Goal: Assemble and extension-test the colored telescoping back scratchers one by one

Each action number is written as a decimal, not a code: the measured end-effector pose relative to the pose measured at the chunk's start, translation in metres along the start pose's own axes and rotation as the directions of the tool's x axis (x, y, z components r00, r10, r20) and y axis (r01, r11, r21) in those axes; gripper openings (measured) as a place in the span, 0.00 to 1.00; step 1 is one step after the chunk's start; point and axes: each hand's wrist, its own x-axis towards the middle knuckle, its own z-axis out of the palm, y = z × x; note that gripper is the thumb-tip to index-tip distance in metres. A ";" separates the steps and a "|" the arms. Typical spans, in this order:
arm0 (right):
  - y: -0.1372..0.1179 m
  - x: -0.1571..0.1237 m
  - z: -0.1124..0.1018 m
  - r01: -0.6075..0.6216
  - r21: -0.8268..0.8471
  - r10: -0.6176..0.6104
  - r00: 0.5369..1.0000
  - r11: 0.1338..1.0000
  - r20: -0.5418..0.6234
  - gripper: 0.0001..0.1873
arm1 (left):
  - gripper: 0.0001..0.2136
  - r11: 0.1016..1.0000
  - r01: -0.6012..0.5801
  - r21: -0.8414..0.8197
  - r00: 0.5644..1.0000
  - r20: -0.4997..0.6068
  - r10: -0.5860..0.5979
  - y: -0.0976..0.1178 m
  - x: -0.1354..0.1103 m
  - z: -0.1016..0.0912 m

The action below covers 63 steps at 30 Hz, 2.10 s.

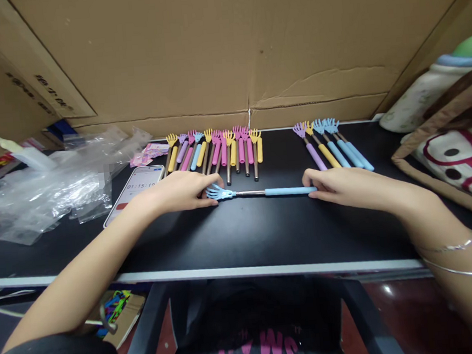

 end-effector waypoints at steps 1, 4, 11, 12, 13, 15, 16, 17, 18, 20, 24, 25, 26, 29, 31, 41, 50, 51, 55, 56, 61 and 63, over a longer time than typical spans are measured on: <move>0.000 0.000 0.000 0.001 -0.002 -0.001 1.000 1.000 -0.004 0.07 | 0.15 1.000 0.000 0.000 1.000 -0.002 0.000 0.000 0.000 0.000; 0.001 0.000 0.001 0.009 -0.007 -0.009 1.000 1.000 -0.014 0.07 | 0.15 1.000 0.004 0.001 1.000 -0.002 -0.004 0.000 0.000 0.000; 0.001 0.001 0.000 0.015 -0.005 -0.015 1.000 1.000 -0.003 0.08 | 0.15 1.000 -0.004 0.002 1.000 -0.025 0.004 -0.002 0.001 0.000; 0.001 0.001 0.000 0.012 -0.005 -0.012 1.000 1.000 -0.001 0.08 | 0.15 1.000 -0.011 0.014 0.999 -0.037 0.011 -0.002 0.001 0.000; 0.000 0.001 0.000 0.009 -0.003 -0.009 1.000 1.000 0.003 0.08 | 0.15 0.999 -0.020 0.027 0.999 -0.049 0.022 -0.003 0.001 0.001; 0.000 0.000 0.000 0.004 -0.001 -0.004 1.000 1.000 0.005 0.08 | 0.15 0.998 -0.042 0.051 0.997 -0.069 0.046 -0.004 0.002 0.002; 0.000 0.000 0.000 0.003 0.000 -0.003 1.000 1.000 0.004 0.08 | 0.15 0.997 -0.050 0.061 0.995 -0.078 0.055 -0.005 0.002 0.003; 0.000 0.000 0.000 0.002 0.001 -0.002 1.000 1.000 0.004 0.08 | 0.15 0.996 -0.056 0.069 0.994 -0.086 0.062 -0.006 0.002 0.004; 0.001 0.000 0.001 0.001 0.000 -0.001 1.000 1.000 0.002 0.08 | 0.15 0.995 -0.062 0.076 0.993 -0.096 0.069 -0.006 0.002 0.005; 0.001 0.000 0.001 -0.002 0.002 0.002 1.000 1.000 0.001 0.08 | 0.15 0.993 -0.077 0.086 0.989 -0.122 0.087 -0.008 0.002 0.006; 0.001 0.000 0.001 0.007 0.004 -0.007 1.000 1.000 -0.009 0.07 | 0.13 0.990 -0.103 0.094 0.982 -0.150 0.117 -0.008 0.002 0.007; 0.001 0.000 0.001 0.011 0.001 -0.011 1.000 1.000 -0.012 0.07 | 0.13 0.990 -0.105 0.095 0.981 -0.151 0.119 -0.009 0.002 0.007; 0.002 0.000 0.001 0.013 -0.004 -0.013 1.000 1.000 -0.014 0.07 | 0.13 0.990 -0.107 0.095 0.981 -0.152 0.121 -0.009 0.002 0.007; 0.003 0.001 0.003 0.014 -0.014 -0.014 1.000 1.000 -0.014 0.07 | 0.12 0.990 -0.109 0.090 0.981 -0.152 0.121 -0.008 0.002 0.007; 0.004 0.001 0.003 0.013 -0.014 -0.014 1.000 1.000 -0.015 0.07 | 0.12 0.991 -0.107 0.083 0.982 -0.149 0.119 -0.008 0.002 0.007; 0.003 0.001 0.003 -0.005 -0.016 0.005 1.000 1.000 0.002 0.08 | 0.13 0.993 -0.098 0.064 0.984 -0.140 0.107 -0.008 0.002 0.007; 0.002 0.001 0.003 -0.010 -0.010 0.010 1.000 1.000 -0.003 0.07 | 0.13 0.994 -0.093 0.057 0.988 -0.122 0.099 -0.007 0.002 0.006; 0.003 0.001 0.003 -0.011 -0.008 0.011 1.000 1.000 -0.006 0.07 | 0.14 0.994 -0.092 0.056 0.988 -0.119 0.098 -0.007 0.002 0.006; 0.004 0.001 0.003 -0.006 -0.006 0.006 1.000 1.000 -0.013 0.06 | 0.15 0.995 -0.086 0.051 0.989 -0.115 0.091 -0.008 0.001 0.004; 0.004 0.001 0.003 -0.006 -0.008 0.005 1.000 1.000 -0.013 0.06 | 0.15 0.995 -0.082 0.052 0.990 -0.115 0.087 -0.007 0.001 0.004; 0.002 0.001 0.002 -0.021 -0.019 0.021 1.000 1.000 -0.008 0.06 | 0.16 0.996 -0.055 0.066 0.992 -0.105 0.062 -0.007 0.000 0.002; 0.003 0.001 0.003 -0.022 -0.022 0.022 1.000 1.000 -0.006 0.07 | 0.16 0.996 -0.054 0.067 0.993 -0.105 0.060 -0.008 0.000 0.002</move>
